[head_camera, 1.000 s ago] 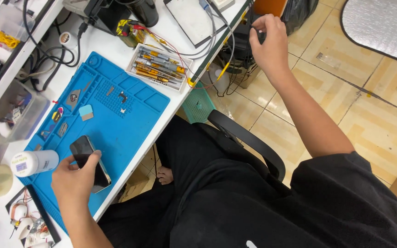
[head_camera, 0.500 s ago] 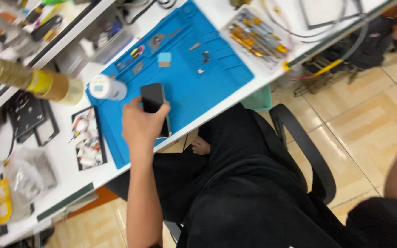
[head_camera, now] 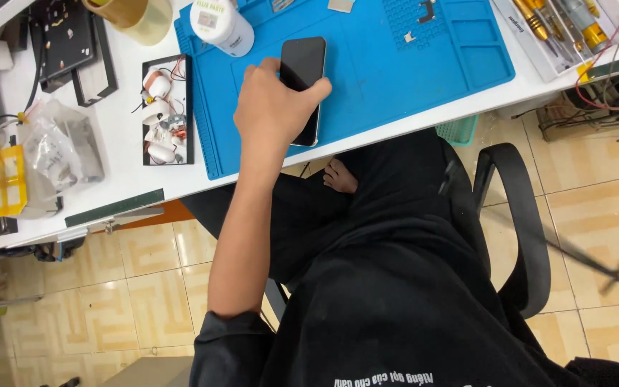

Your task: Connecting internal ribbon cables and assembling a smartphone screen onto its chassis on a repair bench.

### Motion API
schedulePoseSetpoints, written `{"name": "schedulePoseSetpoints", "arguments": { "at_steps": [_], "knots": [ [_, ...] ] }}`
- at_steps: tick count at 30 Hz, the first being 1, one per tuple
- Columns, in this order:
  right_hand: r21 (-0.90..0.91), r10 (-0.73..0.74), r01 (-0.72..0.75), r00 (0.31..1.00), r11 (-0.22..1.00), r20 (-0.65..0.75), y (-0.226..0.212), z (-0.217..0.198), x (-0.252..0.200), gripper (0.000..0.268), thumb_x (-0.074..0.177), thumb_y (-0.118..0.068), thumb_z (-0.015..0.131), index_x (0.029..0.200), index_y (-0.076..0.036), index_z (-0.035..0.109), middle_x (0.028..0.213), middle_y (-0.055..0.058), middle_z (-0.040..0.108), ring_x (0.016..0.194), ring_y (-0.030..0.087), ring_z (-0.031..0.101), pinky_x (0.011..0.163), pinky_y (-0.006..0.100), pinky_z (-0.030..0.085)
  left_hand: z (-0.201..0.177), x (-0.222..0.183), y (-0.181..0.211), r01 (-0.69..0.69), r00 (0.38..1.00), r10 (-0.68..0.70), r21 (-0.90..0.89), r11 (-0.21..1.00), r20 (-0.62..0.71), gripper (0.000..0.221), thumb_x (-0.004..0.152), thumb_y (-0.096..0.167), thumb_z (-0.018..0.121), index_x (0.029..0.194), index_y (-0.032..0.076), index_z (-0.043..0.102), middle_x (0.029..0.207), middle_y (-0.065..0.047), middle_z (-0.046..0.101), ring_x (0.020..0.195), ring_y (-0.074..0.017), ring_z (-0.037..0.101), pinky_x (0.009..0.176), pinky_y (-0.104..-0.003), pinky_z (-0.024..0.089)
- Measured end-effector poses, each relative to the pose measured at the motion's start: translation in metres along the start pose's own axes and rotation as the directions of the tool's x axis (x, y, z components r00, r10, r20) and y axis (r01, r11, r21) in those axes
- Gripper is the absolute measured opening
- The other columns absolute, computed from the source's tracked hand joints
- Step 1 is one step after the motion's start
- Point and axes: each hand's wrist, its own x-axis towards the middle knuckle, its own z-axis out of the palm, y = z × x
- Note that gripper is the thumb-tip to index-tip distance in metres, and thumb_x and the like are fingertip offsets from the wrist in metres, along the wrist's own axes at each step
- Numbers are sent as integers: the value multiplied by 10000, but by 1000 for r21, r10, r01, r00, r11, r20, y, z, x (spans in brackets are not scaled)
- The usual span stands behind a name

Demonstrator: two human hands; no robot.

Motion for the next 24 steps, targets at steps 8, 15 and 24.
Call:
{"name": "schedulePoseSetpoints", "arguments": {
  "at_steps": [8, 15, 24],
  "knots": [
    [274, 308, -320, 948, 907, 87, -327, -91, 221, 260, 967, -214, 705, 1191, -306, 798, 1078, -108, 891, 924, 78, 846, 819, 296, 630, 0, 1, 3, 33, 999, -34, -19, 999, -15, 652, 755, 674, 729, 1133, 146, 673, 1131, -57, 624, 863, -259, 662, 602, -442, 559],
    [356, -15, 323, 759, 877, -651, -337, -41, 235, 204, 1006, 80, 603, 1117, -5, 752, 1078, 161, 745, 855, 186, 756, 819, 253, 671, -2, -1, 7, 82, 996, -82, -33, 996, -15, 684, 748, 669, 719, 1184, 144, 662, 1152, -55, 623, 897, -268, 670, 621, -468, 582],
    [143, 304, -291, 950, 946, -76, -237, 73, 286, 245, 1052, -382, 669, 1140, -164, 736, 1052, 29, 761, 992, 243, 709, 839, 405, 584, 16, 4, -2, 25, 996, -24, 13, 1000, -83, 682, 809, 668, 776, 1191, 118, 645, 1110, -72, 603, 837, -290, 662, 614, -481, 577]
  ]
}}
